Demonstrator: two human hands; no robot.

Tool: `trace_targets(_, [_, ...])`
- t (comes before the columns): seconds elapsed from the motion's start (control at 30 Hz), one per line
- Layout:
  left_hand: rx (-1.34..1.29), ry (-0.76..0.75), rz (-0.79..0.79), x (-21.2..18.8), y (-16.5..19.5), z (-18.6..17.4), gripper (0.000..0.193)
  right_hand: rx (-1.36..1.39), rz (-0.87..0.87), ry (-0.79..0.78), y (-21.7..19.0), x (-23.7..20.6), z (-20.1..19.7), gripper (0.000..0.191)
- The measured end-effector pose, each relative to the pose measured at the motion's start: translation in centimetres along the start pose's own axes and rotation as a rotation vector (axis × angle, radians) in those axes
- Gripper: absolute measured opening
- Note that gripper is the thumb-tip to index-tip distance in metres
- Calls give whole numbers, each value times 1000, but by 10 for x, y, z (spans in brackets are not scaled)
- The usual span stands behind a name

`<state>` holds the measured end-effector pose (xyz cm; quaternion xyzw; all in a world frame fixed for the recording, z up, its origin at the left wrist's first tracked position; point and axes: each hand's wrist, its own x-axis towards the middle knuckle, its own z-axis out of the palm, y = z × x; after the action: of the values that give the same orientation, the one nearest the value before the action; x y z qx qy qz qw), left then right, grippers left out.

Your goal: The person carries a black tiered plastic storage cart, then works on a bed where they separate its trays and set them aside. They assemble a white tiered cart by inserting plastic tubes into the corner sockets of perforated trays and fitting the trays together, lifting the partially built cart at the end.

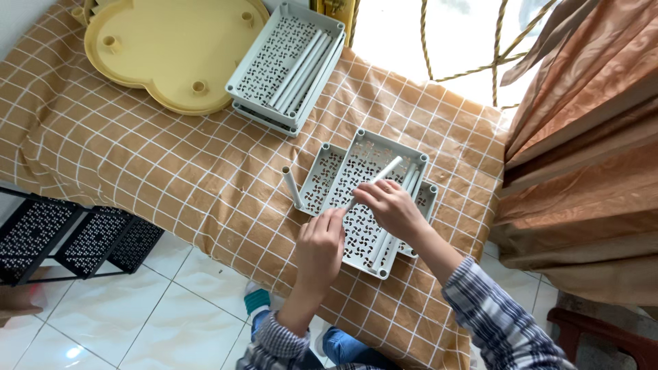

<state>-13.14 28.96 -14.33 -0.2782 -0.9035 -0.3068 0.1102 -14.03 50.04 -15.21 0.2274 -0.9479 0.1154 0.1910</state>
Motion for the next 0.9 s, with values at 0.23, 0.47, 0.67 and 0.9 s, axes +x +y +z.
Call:
trace_targets(0.23, [-264,70,151,46,13,-88,24,-38,208,169,-7,11,-41,24])
trace_targets(0.47, [-863,149,7,96,-25,-115,32,77,376,374,-51,56,-80,31])
trace_targets(0.67, [-1273,-244,-38,144,-78,-85,27,-249,545,295,-101,114,-89,40])
trace_targets(0.9, [-1491,-610,-74,160,-114,-47,19,-322,842,362,-161,175,-61,43])
